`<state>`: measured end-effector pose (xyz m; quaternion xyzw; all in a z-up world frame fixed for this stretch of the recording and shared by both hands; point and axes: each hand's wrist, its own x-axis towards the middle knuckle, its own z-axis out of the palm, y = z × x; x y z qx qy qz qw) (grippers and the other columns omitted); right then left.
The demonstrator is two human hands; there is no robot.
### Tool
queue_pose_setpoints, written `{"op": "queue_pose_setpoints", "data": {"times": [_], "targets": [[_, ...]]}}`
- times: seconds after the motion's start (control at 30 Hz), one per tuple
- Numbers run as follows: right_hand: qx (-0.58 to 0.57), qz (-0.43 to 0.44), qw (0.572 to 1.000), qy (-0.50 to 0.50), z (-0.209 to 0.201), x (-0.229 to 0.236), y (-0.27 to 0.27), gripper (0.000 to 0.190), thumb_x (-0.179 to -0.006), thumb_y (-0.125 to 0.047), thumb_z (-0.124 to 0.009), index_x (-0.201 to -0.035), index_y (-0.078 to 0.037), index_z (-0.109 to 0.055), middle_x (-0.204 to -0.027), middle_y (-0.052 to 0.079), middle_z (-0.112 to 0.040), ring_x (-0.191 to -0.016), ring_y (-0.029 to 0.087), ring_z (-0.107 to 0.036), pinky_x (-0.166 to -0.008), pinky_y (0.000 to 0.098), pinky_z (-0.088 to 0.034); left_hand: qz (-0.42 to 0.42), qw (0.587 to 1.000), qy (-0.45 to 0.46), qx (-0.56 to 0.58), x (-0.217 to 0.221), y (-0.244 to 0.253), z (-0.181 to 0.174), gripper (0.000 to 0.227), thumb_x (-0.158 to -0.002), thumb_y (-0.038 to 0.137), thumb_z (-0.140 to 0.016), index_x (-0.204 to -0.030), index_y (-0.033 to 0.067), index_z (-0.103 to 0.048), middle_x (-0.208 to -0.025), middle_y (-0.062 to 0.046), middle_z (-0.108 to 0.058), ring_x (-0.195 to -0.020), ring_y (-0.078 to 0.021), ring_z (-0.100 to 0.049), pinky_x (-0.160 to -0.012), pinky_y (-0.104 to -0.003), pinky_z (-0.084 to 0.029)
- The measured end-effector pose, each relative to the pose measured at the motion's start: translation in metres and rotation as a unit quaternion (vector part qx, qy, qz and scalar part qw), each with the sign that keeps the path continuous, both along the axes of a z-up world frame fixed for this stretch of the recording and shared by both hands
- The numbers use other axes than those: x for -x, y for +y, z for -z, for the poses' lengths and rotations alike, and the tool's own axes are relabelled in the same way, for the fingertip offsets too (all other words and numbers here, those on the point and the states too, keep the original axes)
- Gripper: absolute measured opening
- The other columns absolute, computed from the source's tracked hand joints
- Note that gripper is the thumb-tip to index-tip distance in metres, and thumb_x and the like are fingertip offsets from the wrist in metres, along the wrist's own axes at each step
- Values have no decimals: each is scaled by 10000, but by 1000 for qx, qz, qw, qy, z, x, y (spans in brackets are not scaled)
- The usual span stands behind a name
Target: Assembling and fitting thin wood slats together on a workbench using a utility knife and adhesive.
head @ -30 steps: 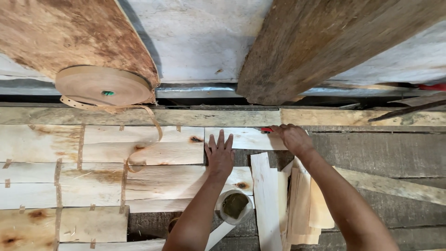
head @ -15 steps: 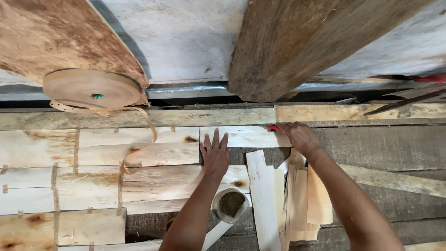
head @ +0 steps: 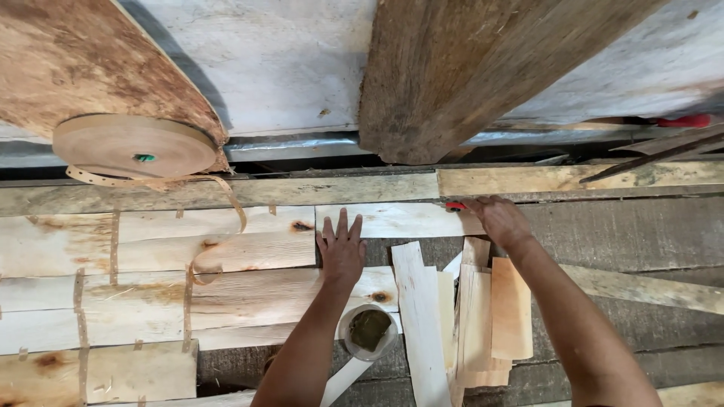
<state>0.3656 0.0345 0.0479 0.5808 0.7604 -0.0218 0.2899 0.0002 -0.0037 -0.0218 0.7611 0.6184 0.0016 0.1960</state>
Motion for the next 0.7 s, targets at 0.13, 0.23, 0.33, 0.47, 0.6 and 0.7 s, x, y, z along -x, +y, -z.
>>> {"op": "queue_pose_setpoints", "data": {"times": [0.13,0.23,0.33,0.47,0.6,0.7], "targets": [[4,12,1000,-12,-14,-4,-4,687,-985,61,-482,-1580,-263,-367,-1499,62,-550,-1269,205,-619,-1160,349,-459,-2,1000,-5,-6,0,-2,3,635,-1055,387,-474,-1629,269,-232,-1719,-93,-58,-1534,-480,-99,-1197,-667,-134],[2,19,999,-27,-16,-12,-6,704,-991,60,-484,-1594,-279,-351,-1508,66,-543,-1298,216,-601,-1163,350,-454,-2,1000,2,-10,0,0,3,636,-1052,381,-471,-1629,268,-229,-1715,-99,-64,-1525,-483,-107,-1191,-667,-140],[12,30,999,-44,-16,-24,-10,729,-990,36,-491,-1606,-311,-314,-1521,67,-520,-1311,225,-583,-1173,360,-435,-3,1000,-1,-5,0,-1,2,631,-1054,387,-470,-1628,270,-235,-1715,-96,-78,-1532,-477,-115,-1198,-667,-137],[37,76,994,-63,-25,-41,-16,750,-1017,41,-468,-1620,-365,-282,-1547,57,-501,-1278,207,-599,-1157,347,-454,-1,1000,-2,-18,0,-1,6,626,-1054,386,-468,-1626,268,-242,-1712,-102,-80,-1523,-484,-122,-1189,-673,-139],[-42,92,994,-34,4,-98,-33,656,-984,-87,-490,-1555,-392,-386,-1451,30,-574,-1220,200,-619,-1088,380,-494,0,1000,-4,-26,0,-2,8,621,-1058,384,-466,-1625,265,-241,-1712,-103,-82,-1522,-488,-127,-1183,-675,-143],[-128,241,955,115,8,-96,-55,409,-1034,-276,-491,-1439,-295,-540,-1267,70,-672,-1027,243,-669,-903,422,-570,-1,1000,1,-20,0,-2,7,632,-1052,386,-468,-1627,274,-231,-1712,-99,-78,-1523,-486,-124,-1187,-677,-137]]}}
